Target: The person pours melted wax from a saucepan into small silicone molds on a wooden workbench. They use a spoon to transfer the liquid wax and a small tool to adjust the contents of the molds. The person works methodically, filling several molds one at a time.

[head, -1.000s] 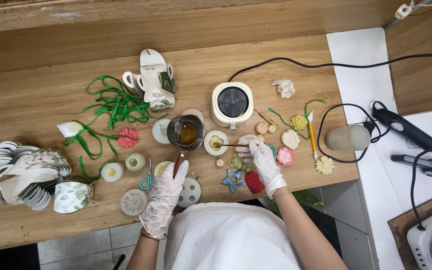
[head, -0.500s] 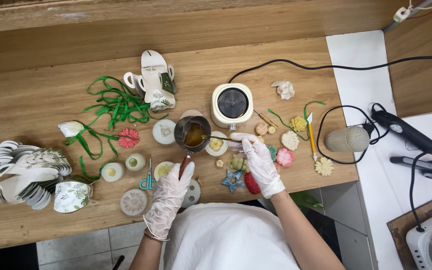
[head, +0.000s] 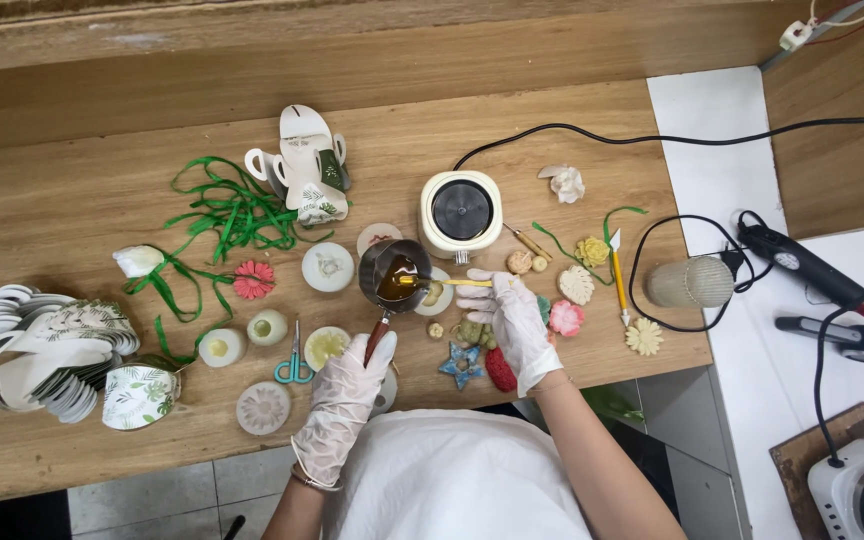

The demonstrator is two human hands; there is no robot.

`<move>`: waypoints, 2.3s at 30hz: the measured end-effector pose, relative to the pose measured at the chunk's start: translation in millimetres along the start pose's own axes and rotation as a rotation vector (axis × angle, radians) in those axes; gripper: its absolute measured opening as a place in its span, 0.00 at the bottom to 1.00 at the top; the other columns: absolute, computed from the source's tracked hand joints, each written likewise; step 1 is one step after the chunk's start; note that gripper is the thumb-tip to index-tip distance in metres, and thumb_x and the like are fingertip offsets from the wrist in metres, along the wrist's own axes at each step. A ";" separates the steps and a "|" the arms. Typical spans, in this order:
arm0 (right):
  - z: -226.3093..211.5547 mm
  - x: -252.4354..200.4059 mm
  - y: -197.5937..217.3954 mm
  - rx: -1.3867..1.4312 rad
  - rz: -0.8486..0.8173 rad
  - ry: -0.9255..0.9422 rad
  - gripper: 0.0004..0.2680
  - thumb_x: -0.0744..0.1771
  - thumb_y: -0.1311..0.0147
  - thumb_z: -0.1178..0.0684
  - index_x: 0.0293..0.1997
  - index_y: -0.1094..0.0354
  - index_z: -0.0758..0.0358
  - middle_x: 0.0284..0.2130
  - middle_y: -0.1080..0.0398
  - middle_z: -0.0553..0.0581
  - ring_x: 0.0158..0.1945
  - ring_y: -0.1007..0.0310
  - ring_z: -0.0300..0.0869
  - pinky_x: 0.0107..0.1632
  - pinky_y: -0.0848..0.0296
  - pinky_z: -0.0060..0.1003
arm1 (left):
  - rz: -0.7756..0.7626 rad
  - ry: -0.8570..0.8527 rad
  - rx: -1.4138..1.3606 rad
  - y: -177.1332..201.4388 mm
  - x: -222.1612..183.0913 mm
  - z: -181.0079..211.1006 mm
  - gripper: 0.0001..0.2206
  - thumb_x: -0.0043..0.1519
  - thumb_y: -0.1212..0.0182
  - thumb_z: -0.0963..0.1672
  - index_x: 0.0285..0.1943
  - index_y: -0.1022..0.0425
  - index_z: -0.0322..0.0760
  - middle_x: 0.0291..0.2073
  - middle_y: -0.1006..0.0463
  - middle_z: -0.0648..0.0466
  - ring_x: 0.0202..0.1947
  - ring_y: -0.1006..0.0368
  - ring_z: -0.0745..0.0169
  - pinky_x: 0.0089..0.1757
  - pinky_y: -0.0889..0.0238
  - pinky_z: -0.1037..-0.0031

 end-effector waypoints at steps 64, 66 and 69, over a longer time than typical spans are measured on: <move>5.6 -18.1 30.0 0.035 0.185 0.044 0.17 0.73 0.58 0.44 0.52 0.30 0.71 0.40 0.23 0.65 0.39 0.21 0.48 0.42 0.23 0.41 | 0.058 -0.008 -0.065 30.7 2.3 -7.6 0.21 0.63 0.46 0.59 0.44 0.22 0.42 0.32 0.19 0.40 0.36 0.23 0.34 0.37 0.33 0.53; -3.5 -28.6 19.0 0.207 0.169 0.048 0.18 0.74 0.62 0.41 0.52 0.32 0.71 0.41 0.23 0.65 0.42 0.20 0.47 0.46 0.22 0.39 | 0.035 -0.048 -0.098 27.4 4.5 -6.7 0.20 0.63 0.46 0.58 0.43 0.23 0.42 0.32 0.19 0.41 0.35 0.23 0.34 0.36 0.32 0.53; -41.4 -47.7 -27.0 0.137 0.081 0.152 0.19 0.74 0.61 0.44 0.56 0.31 0.74 0.46 0.23 0.66 0.46 0.22 0.45 0.51 0.25 0.38 | 0.037 -0.135 -0.107 27.1 5.1 -2.2 0.20 0.63 0.45 0.57 0.43 0.25 0.42 0.31 0.19 0.41 0.34 0.23 0.35 0.35 0.33 0.52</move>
Point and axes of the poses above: each hand's wrist, its own x-axis towards the middle knuckle, its own y-axis out of the back of the hand, z = x × y, the point moved 10 cm from there along x, towards the middle knuckle
